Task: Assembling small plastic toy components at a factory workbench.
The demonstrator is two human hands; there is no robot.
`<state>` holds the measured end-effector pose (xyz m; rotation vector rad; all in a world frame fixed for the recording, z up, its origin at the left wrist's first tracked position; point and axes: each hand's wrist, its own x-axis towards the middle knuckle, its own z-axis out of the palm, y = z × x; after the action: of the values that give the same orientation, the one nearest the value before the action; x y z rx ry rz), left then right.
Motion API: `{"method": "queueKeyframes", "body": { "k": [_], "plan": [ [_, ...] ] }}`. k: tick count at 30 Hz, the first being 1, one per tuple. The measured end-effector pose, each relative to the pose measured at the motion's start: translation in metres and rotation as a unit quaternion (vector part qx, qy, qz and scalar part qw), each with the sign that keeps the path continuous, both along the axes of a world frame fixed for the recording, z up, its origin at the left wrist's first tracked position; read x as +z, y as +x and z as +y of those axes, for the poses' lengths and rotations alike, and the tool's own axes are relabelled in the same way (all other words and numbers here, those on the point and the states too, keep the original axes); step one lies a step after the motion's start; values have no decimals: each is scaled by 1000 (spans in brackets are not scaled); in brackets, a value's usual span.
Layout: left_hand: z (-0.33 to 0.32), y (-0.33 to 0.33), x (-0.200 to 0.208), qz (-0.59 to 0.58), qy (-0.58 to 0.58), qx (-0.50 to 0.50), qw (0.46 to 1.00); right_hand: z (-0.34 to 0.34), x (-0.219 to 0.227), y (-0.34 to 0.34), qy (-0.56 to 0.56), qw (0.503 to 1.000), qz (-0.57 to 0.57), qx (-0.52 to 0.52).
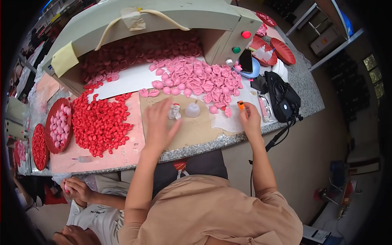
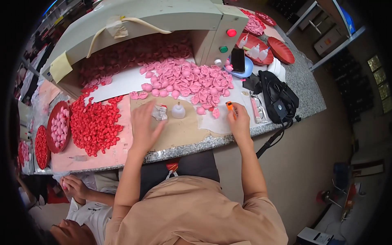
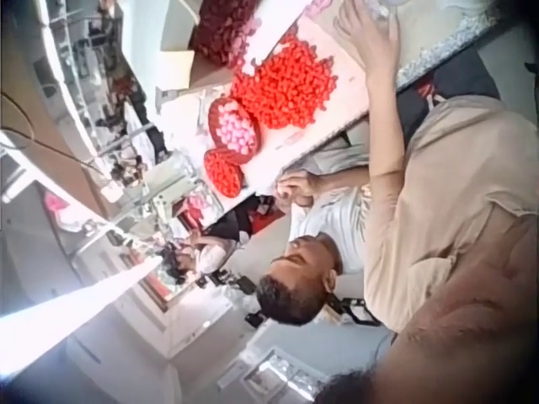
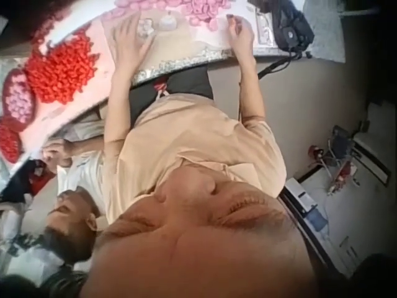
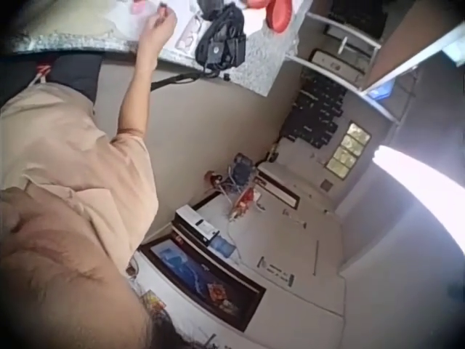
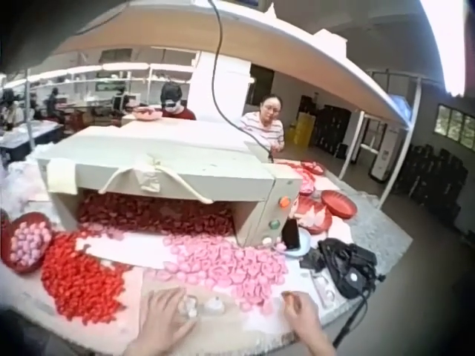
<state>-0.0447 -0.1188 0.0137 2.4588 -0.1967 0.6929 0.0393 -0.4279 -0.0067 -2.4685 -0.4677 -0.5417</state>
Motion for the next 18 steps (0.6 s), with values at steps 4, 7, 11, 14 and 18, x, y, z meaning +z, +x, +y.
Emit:
{"method": "queueKeyframes", "body": {
  "k": [4,7,11,14,18],
  "plan": [
    [-36,30,-11,40,-10,-63,997,32,23,-16,357,912,199,41],
    [-38,33,-19,65,-55,-94,992,66,45,-29,359,875,290,145],
    [-38,16,2,78,-195,-99,973,74,63,-34,386,846,337,148],
    [-29,5,-5,6,-182,-54,982,84,67,-37,398,803,416,151],
    [-22,-7,1,-19,-121,-17,992,98,58,-36,405,786,445,144]
  ]
}}
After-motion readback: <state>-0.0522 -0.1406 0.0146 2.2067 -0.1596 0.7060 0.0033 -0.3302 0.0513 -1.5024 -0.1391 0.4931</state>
